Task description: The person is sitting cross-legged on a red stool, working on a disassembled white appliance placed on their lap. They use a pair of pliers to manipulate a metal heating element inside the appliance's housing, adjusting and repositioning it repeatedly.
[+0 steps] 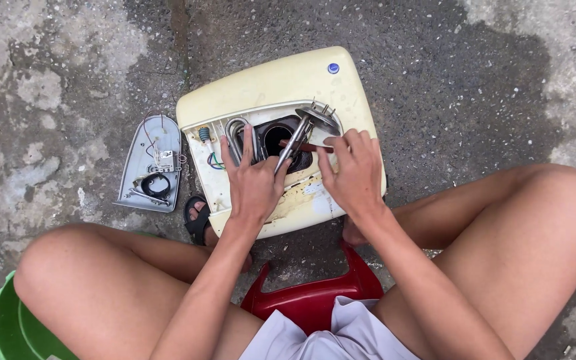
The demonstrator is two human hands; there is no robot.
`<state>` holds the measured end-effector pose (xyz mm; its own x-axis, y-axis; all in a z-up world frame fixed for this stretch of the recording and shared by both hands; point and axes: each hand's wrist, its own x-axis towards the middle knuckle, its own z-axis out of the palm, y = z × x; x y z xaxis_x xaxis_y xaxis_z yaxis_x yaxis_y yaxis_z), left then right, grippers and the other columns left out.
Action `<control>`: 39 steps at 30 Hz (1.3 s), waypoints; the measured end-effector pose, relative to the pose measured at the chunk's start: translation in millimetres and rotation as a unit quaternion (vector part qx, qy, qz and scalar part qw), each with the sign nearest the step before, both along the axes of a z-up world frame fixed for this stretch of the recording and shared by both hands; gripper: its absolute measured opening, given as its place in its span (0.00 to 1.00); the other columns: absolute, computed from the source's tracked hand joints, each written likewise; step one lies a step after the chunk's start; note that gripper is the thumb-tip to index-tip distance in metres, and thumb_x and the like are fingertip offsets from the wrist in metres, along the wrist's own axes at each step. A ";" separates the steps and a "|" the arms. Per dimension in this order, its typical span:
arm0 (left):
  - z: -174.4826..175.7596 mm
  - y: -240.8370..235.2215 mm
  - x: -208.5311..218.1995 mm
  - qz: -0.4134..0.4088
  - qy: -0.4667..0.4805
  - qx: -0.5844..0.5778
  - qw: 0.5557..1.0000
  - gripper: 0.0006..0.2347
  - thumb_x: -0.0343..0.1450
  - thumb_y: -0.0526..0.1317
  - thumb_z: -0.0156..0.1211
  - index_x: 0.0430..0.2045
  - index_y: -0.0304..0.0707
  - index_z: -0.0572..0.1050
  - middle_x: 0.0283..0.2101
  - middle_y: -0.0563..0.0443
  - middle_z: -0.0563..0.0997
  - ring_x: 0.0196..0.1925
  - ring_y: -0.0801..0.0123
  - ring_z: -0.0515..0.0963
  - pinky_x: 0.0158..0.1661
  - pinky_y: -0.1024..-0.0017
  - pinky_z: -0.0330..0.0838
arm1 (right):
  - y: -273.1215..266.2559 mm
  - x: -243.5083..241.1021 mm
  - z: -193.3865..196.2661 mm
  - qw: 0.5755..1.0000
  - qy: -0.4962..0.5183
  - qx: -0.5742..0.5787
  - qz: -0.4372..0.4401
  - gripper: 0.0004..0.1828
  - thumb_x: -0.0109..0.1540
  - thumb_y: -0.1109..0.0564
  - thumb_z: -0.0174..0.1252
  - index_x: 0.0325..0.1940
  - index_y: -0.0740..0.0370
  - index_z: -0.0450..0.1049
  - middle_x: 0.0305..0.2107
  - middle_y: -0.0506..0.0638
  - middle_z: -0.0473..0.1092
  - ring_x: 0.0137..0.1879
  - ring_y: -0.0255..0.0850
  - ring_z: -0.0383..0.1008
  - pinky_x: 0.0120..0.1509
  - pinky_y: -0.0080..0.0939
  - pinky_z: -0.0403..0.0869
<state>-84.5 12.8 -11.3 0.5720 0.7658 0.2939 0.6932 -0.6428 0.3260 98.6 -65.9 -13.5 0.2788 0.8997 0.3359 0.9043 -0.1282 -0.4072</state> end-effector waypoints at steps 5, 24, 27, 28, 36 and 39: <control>-1.9 3.1 4.4 0.010 -0.070 -0.133 0.989 0.10 0.73 0.47 0.64 0.25 0.45 0.84 0.23 0.53 0.85 0.64 0.69 0.78 0.74 0.44 0.34 | 6.6 -8.2 14.2 0.997 -0.056 -0.041 0.038 0.15 0.59 0.52 0.69 0.45 0.61 0.80 0.32 0.47 0.58 0.39 0.45 0.62 0.43 0.43 0.64; 67.3 -6.0 -26.2 0.140 -0.296 -0.436 0.838 0.23 0.80 0.52 0.46 0.30 0.36 0.86 0.06 0.51 0.69 0.13 0.68 0.73 0.34 0.71 0.74 | -14.3 -38.5 73.7 0.958 0.259 -0.107 0.066 0.19 0.68 0.63 0.49 0.63 0.63 0.72 0.35 0.58 0.75 0.39 0.53 0.79 0.44 0.47 0.76; 37.8 -4.3 -27.5 0.145 -0.311 -0.425 0.838 0.20 0.79 0.51 0.51 0.30 0.35 0.85 0.08 0.51 0.70 0.13 0.70 0.73 0.33 0.72 0.74 | -14.1 -47.8 86.7 0.972 0.206 -0.093 0.071 0.23 0.67 0.65 0.46 0.66 0.61 0.71 0.31 0.58 0.72 0.32 0.55 0.76 0.36 0.52 0.74; 38.0 -5.0 -27.8 0.146 -0.309 -0.425 0.838 0.20 0.79 0.51 0.51 0.30 0.35 0.85 0.08 0.51 0.70 0.13 0.70 0.73 0.33 0.72 0.74 | -14.2 -48.1 84.8 0.971 0.208 -0.093 0.070 0.23 0.67 0.65 0.46 0.66 0.61 0.71 0.31 0.58 0.72 0.32 0.55 0.76 0.36 0.52 0.74; 75.6 -6.9 -27.5 0.151 -0.274 -0.397 0.863 0.13 0.75 0.43 0.60 0.21 0.44 0.86 0.04 0.62 0.60 0.14 0.80 0.60 0.24 0.80 0.61 | -7.7 -53.8 56.4 0.999 0.043 -0.019 0.026 0.14 0.69 0.54 0.53 0.55 0.51 0.81 0.17 0.47 0.65 0.16 0.39 0.66 0.21 0.37 0.68; 71.3 -6.5 -24.8 0.162 -0.249 -0.376 0.878 0.13 0.73 0.42 0.62 0.16 0.48 0.84 0.02 0.64 0.58 0.12 0.79 0.58 0.23 0.81 0.60 | -3.2 -62.2 51.9 0.997 0.075 -0.016 0.016 0.15 0.70 0.56 0.52 0.55 0.57 0.81 0.16 0.49 0.68 0.16 0.36 0.64 0.22 0.33 0.66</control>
